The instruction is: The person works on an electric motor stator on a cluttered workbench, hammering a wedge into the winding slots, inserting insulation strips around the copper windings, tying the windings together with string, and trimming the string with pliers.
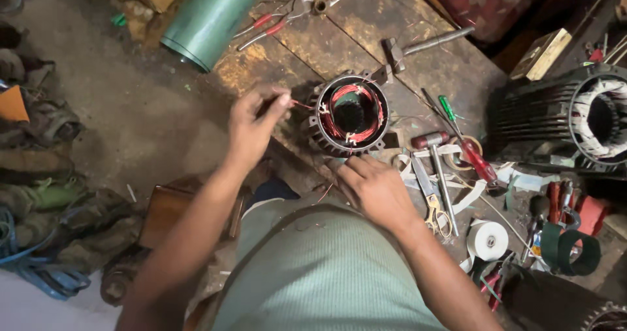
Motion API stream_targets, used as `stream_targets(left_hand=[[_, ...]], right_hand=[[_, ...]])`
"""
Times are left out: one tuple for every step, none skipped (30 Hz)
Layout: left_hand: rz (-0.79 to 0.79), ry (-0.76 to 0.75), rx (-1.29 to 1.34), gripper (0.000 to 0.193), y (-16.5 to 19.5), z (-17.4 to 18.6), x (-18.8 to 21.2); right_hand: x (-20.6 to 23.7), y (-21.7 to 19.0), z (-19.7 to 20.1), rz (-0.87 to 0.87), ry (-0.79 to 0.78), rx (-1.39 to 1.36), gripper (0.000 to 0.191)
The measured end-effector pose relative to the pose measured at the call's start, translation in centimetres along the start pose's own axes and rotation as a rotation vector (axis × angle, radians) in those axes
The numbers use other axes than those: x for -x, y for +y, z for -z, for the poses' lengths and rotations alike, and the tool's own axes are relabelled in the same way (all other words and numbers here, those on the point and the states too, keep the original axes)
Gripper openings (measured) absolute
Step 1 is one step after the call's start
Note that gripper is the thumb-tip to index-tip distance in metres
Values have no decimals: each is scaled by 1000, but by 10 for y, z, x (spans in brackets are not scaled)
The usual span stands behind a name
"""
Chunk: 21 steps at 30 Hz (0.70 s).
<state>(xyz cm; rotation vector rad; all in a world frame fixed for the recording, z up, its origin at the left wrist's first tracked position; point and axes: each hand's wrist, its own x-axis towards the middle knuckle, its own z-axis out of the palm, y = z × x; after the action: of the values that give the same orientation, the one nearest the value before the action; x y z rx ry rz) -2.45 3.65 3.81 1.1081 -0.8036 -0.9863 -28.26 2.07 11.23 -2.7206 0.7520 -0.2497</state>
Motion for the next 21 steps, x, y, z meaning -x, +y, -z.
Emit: stream_targets(left_hand=[[-23,-65,-25,15,13,-4,-8],[-43,-131,-50,17,26,-9,-12],[-56,-206,-190,18,39,-15,-13],[-69,-281,-331,18,49,-21,-15],[-83,-356,-471,19,57,-31,-15],[-213,-395,-537,19,62,-41,-14],[-345,-434,-601,20,65,-51,-11],[-477,-473,-663,20,68,-57,-9],[-446,-529,-604,29,69,-61,-6],[-416,-585,-544,39,69,-62,-3],[-384,-643,-482,48,69,-63,-1],[-441,-642,-522,47,70,-61,0],[-496,-644,-560,47,70,-57,0],[-551,-645,-595,48,72,-52,0],[-577,-616,-645,45,74,-49,1],[-605,-579,-696,42,76,-45,1],[-633,-537,-750,40,80,-41,1],[-559,-595,-710,33,83,-37,1],[-483,-654,-670,27,87,-33,1],[-404,-716,-626,22,91,-29,2],[-469,-740,-611,20,94,-26,3]], right_hand=[[0,0,1,8,-10,25,33],[0,-1,1,14,-21,49,29],[0,-2,-1,36,4,61,32],[0,-3,-3,57,28,73,35],[0,-4,-6,77,52,86,38],[0,-4,-10,79,59,99,37],[0,-5,-14,79,66,111,37],[0,-4,-17,80,73,123,36],[1,-4,-20,81,79,108,34],[2,-3,-22,80,87,93,32],[2,-2,-22,78,94,79,30],[3,-2,-21,5,93,-50,29],[4,-2,-18,-72,93,-179,28],[4,-2,-14,-149,96,-309,28],[2,-3,-10,-271,128,-449,26],[1,-6,-5,-388,158,-587,26],[-4,-8,0,-499,188,-724,27],[-9,-11,3,-510,267,-615,32],[-16,-15,6,-520,343,-506,38],[-24,-19,6,-534,416,-397,44],[-33,-21,6,-421,462,-335,46]])
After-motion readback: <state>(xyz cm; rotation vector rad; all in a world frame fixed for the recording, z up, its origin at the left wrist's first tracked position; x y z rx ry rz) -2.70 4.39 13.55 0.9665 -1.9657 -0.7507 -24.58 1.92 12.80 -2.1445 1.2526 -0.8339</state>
